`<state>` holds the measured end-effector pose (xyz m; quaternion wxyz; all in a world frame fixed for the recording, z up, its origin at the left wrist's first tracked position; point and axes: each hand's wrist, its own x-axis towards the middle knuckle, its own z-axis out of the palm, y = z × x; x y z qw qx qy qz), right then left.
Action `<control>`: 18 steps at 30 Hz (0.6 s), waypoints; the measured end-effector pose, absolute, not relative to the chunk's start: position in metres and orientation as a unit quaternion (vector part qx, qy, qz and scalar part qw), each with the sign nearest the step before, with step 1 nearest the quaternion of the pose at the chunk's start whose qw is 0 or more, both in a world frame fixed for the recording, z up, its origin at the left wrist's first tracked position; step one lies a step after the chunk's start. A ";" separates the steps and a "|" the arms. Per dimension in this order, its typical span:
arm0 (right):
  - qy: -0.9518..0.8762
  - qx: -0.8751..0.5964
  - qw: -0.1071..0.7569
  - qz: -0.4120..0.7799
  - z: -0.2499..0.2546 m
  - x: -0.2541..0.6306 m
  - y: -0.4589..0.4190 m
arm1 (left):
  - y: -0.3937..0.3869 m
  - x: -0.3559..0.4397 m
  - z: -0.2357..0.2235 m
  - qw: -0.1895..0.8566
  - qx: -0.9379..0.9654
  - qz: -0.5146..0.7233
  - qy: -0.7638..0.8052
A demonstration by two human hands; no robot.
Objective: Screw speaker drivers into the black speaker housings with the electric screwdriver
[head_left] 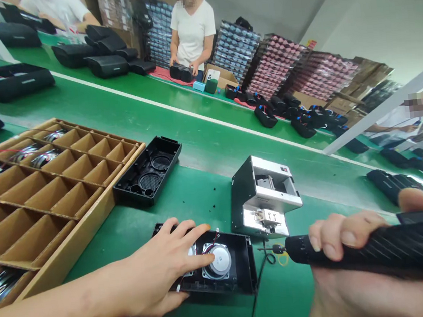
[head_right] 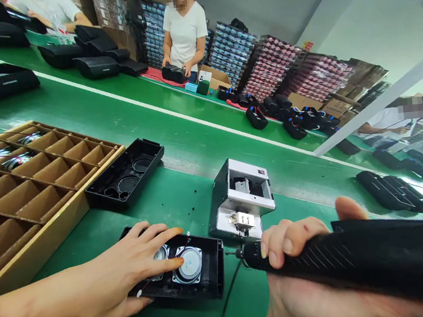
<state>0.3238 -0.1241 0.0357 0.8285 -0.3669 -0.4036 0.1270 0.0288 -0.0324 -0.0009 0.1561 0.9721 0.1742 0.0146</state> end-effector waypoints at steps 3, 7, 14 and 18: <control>-0.423 -0.333 0.830 0.146 0.033 0.300 -0.135 | -0.032 0.031 0.000 0.149 0.975 0.010 0.166; -0.413 -0.357 0.813 0.203 0.021 0.265 -0.143 | -0.030 0.032 -0.001 0.146 0.976 0.007 0.163; -0.387 -0.407 0.800 0.210 -0.007 0.252 -0.147 | -0.030 0.033 -0.004 0.123 0.980 0.000 0.157; -0.382 -0.415 0.800 0.206 -0.014 0.255 -0.144 | -0.031 0.033 -0.004 0.114 0.981 -0.004 0.154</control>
